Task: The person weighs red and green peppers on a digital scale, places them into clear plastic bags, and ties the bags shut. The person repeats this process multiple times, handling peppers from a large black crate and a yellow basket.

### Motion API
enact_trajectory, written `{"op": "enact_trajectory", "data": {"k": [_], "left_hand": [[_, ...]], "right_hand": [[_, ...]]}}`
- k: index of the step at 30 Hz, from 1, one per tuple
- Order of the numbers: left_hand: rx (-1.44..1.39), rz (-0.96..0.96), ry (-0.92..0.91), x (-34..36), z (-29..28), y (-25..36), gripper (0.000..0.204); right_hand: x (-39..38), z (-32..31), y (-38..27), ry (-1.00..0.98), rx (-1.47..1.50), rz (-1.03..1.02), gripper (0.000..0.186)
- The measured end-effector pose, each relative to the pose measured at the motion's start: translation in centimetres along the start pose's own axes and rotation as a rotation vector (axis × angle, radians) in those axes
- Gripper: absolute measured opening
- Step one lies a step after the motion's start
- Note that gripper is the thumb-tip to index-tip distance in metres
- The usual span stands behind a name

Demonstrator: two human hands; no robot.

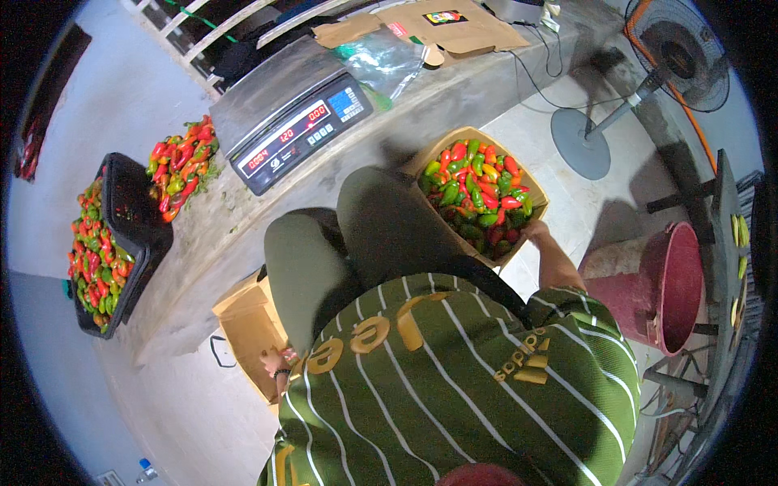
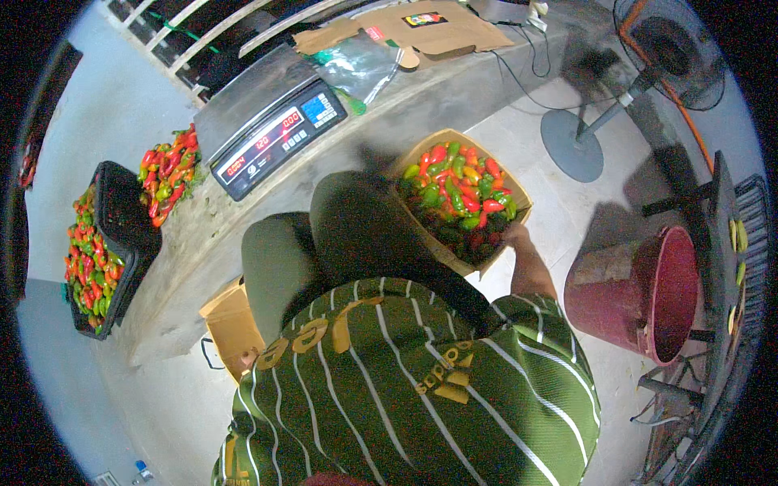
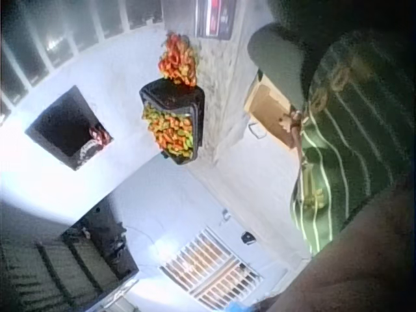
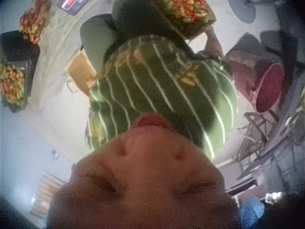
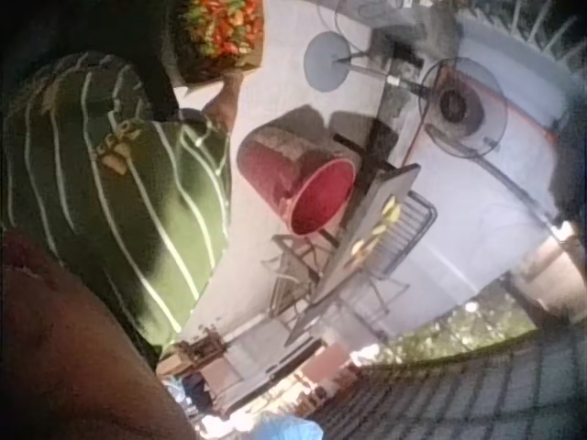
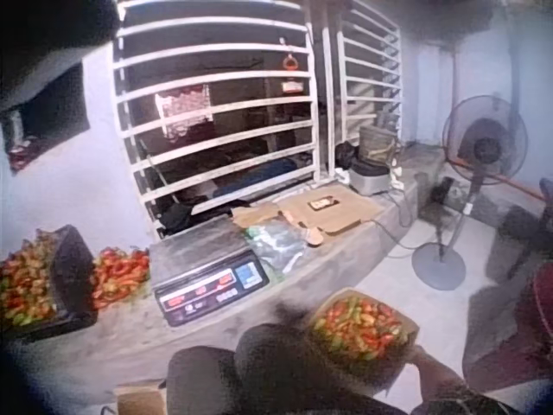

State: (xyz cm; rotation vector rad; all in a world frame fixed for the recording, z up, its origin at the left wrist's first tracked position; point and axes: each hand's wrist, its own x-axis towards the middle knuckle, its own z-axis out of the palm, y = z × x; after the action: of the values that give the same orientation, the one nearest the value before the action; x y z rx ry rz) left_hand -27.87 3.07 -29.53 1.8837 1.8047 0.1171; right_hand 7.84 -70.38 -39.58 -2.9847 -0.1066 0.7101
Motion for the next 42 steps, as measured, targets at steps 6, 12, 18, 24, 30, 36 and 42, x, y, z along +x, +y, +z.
{"op": "enact_trajectory", "data": {"k": [6,12,18,24,30,36,42], "left_hand": [[0.026,0.363,0.123,-2.0,-0.6,10.8,0.06],[-0.197,0.829,0.031,-9.2,-2.2,21.3,0.054],[-0.059,0.975,-0.057,-12.3,-2.8,24.5,0.049],[-0.024,0.93,-0.116,-12.1,-2.7,24.6,0.047],[-0.038,0.9,-0.21,-12.0,-2.1,25.2,0.042],[-0.009,0.9,-0.216,-11.5,-1.6,25.2,0.043],[-0.087,0.894,-0.222,-11.7,-1.8,25.0,0.041]], "right_hand": [[-2.8,-4.1,-7.3,0.021,0.385,0.582,0.062],[-0.3,-12.5,-11.2,0.131,0.242,0.526,0.087],[5.2,-12.6,-11.0,0.144,0.379,0.46,0.098],[8.0,-10.2,-10.7,0.329,0.513,0.398,0.105],[6.6,-11.6,-13.2,0.336,0.434,0.469,0.104],[7.5,-11.4,-12.4,0.309,0.473,0.501,0.095],[7.3,-10.4,-16.3,0.245,0.407,0.509,0.07]]}}
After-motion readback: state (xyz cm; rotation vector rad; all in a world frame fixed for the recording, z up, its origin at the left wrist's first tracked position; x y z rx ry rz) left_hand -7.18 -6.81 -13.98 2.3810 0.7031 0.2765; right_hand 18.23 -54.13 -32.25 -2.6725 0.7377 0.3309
